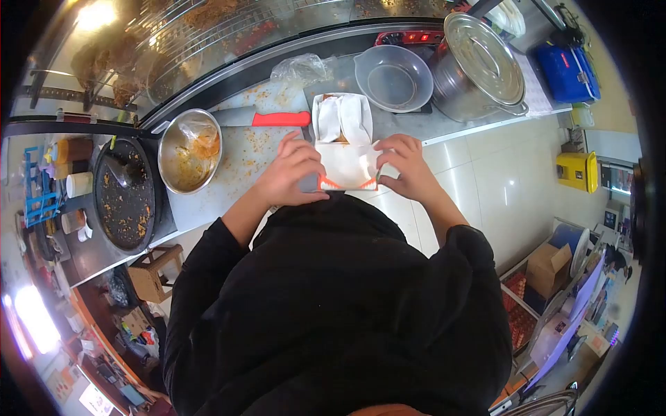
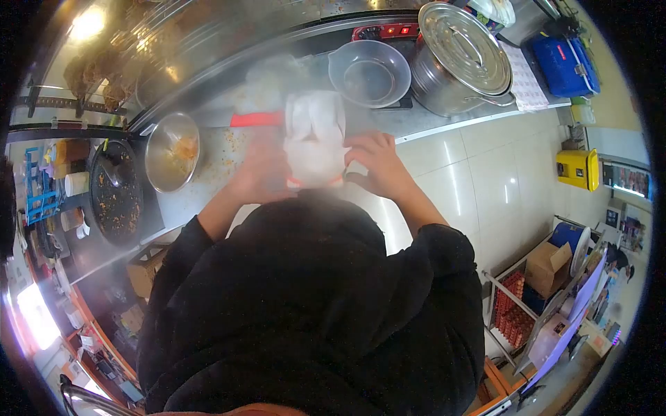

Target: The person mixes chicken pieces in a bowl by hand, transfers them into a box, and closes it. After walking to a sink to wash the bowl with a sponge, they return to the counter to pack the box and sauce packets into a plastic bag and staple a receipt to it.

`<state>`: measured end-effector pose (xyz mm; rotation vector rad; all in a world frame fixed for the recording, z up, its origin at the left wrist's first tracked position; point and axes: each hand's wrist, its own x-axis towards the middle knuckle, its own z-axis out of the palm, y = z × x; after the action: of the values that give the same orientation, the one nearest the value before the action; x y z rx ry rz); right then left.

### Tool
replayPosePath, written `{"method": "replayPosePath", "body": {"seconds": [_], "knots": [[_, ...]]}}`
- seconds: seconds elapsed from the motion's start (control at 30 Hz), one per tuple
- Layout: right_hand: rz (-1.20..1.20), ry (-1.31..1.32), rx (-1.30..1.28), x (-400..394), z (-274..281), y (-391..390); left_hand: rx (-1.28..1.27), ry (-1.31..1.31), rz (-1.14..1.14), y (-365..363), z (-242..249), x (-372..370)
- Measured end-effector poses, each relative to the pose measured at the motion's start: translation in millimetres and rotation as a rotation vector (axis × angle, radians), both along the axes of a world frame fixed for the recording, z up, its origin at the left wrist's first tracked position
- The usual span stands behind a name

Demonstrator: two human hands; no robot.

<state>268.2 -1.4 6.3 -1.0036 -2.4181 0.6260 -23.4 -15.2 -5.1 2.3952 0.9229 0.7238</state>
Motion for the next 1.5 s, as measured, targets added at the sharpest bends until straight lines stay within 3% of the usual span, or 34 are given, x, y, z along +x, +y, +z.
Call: {"method": "replayPosePath", "body": {"seconds": [0.17,0.23,0.27,0.37,0.43,0.57,0.63,0.7,0.77,0.87,0.97,1.07,1.17,1.27,1.43,1.5], "knots": [[-0.283,0.235,-0.129,-2.8,-47.8,2.6,-0.023,-0.29,0.376,13.2,-37.3,9.9],[-0.484,0.506,-0.419,-20.4,-49.2,5.6,-0.158,-0.487,0.604,22.6,-41.9,23.9],[-0.581,0.641,-0.564,-28.7,-49.8,7.6,-0.376,-0.554,0.702,31.0,-40.6,32.2],[-0.752,0.671,-0.818,-40.6,-65.3,24.9,-0.851,-0.806,0.885,51.5,-22.1,54.9],[-0.717,0.687,-0.961,-40.1,-74.3,33.7,-0.638,-0.736,0.861,57.0,-33.6,58.6],[-0.664,0.867,-1.096,-42.9,-64.3,37.7,-0.592,-0.44,0.988,59.3,-13.8,65.1],[-0.633,0.883,-1.13,-41.4,-61.5,35.8,-0.398,-0.422,0.934,56.4,-42.0,61.3],[-0.606,0.848,-1.179,-36.1,-64.3,35.0,-0.384,-0.439,0.938,53.4,-54.0,62.6],[-0.586,0.865,-1.136,-34.7,-61.6,28.3,-0.554,-0.495,1.01,42.5,-50.3,72.2],[-0.535,1.049,-1.208,-34.2,-72.8,21.7,-0.403,-0.47,1.097,33.3,-82.5,77.5],[-0.506,1.173,-1.179,-35.1,-94.2,14.7,-0.537,-0.366,1.1,34.2,-69.8,78.9],[-0.561,1.138,-1.122,-42.4,-83.5,13.4,-0.821,-0.631,1.003,34.3,-73.9,75.1],[-0.569,1.017,-1.089,-42.1,-65.8,20.3,-1.023,-0.94,0.623,27.6,-16.3,67.6],[-0.425,0.842,-1.029,-42.8,-38.2,34.4,-1.019,-1.119,0.451,17.5,-0.9,61.2],[-0.053,0.478,-0.821,-71.2,-4.6,55.4,-0.773,-0.94,0.572,1.2,29.8,37.5],[-0.09,0.588,-1.01,-90.3,12.1,57.2,-0.709,-0.942,0.684,-5.3,33.8,23.6]]}}
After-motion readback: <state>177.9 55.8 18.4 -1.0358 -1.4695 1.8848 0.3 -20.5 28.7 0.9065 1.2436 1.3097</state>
